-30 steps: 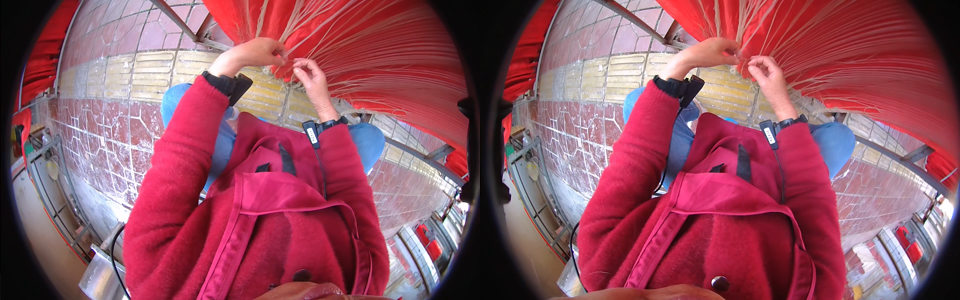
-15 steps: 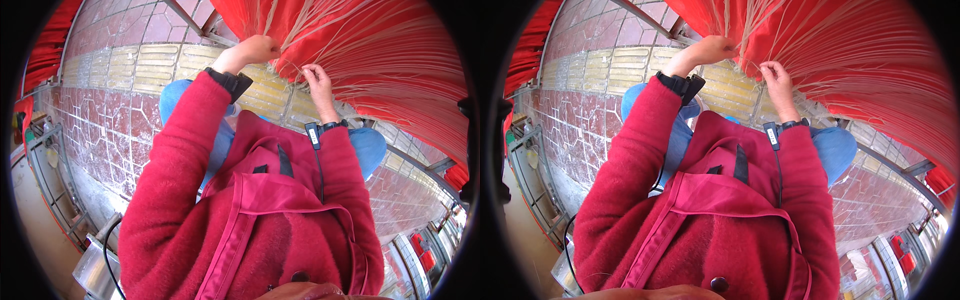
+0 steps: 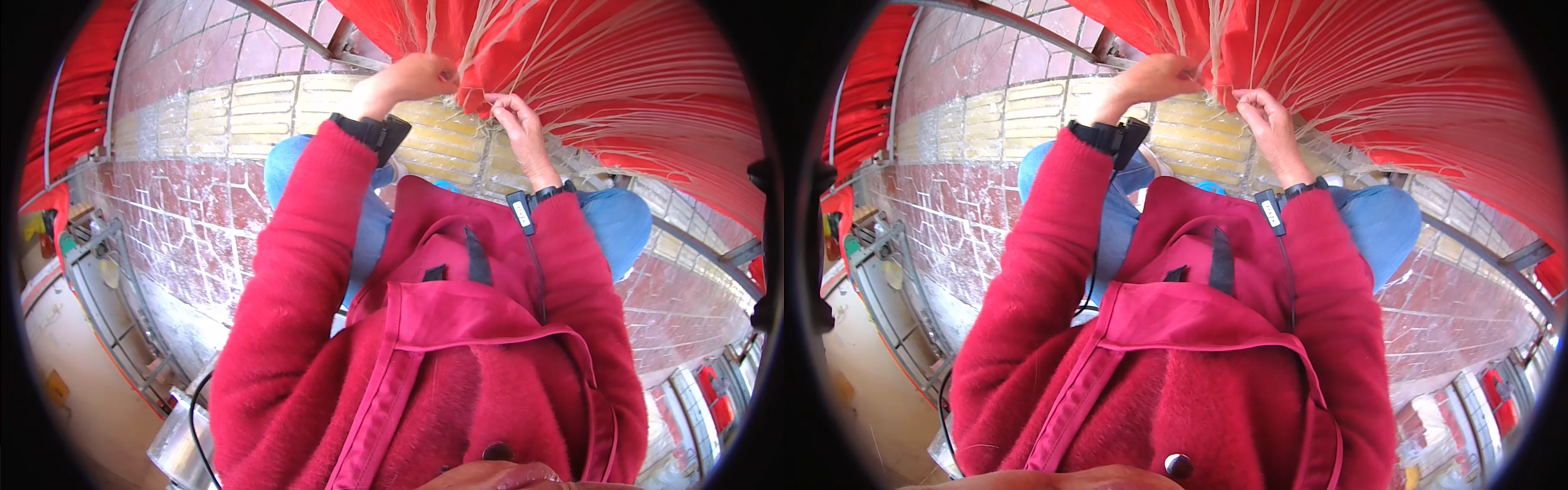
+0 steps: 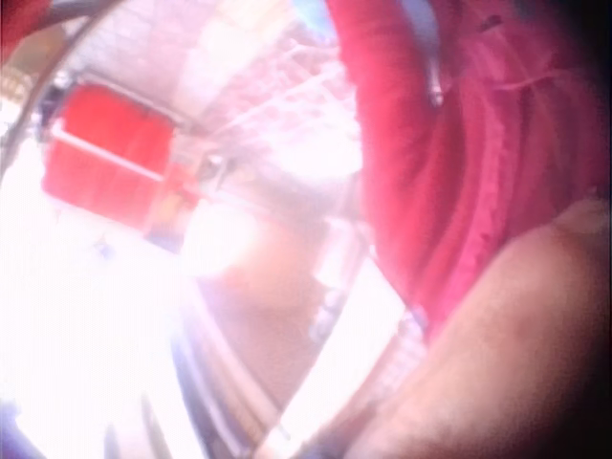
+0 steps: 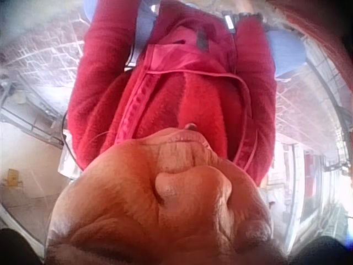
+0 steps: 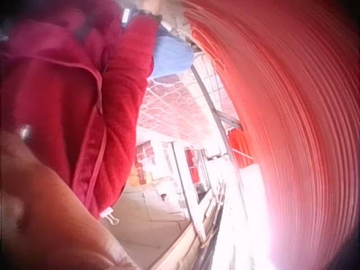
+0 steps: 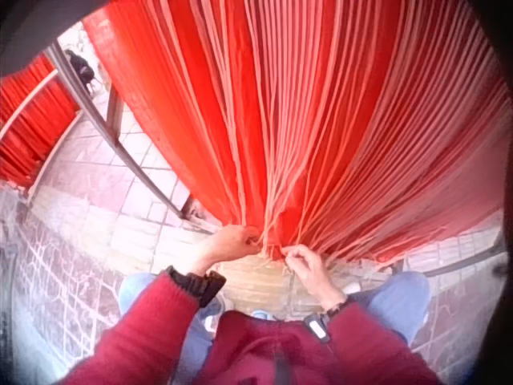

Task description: The person sits cross-legged and uses both hands to tie knots in a red fishing net, repeatedly pulling and tightening the twine to secure the mesh.

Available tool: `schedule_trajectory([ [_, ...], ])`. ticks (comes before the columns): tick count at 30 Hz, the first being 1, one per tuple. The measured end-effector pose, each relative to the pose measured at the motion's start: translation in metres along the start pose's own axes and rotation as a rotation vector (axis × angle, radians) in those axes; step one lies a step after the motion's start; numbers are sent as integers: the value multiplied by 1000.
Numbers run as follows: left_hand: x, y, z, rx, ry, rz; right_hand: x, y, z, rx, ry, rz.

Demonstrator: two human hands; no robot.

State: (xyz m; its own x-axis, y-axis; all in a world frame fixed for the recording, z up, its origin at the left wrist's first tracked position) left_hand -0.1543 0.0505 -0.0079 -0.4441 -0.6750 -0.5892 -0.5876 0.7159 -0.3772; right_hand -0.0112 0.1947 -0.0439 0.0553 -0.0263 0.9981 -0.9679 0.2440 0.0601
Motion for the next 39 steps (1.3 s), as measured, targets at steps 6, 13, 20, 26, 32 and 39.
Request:
schedule_trajectory([
  [6,-10,-4,13,145,77,-12,30,8,-12,-85,-139,-89],
  [13,-5,-5,15,145,35,-35,92,1,-12,48,-59,-41],
  [20,-7,-8,11,100,11,12,197,-24,-17,250,240,-177],
  [26,-8,-6,12,97,48,21,350,-58,-19,345,678,-773],
  [32,-10,-9,13,124,10,-13,390,-69,-12,294,865,-858],
  [39,-11,-12,8,117,-2,-20,339,-45,-35,352,860,-749],
])
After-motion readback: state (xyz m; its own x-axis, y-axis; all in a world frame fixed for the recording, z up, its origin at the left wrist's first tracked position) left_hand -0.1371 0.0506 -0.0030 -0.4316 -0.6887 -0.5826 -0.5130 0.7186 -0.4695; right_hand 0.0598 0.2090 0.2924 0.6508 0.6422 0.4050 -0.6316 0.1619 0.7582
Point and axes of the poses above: each hand's wrist, its own y-axis towards the middle knuckle, its own z-axis out of the palm, x = y × z, the point moved 7 cm from there along y, towards the middle knuckle, and after that the axes turned 12 degrees about -z, right-handed, at the moved point
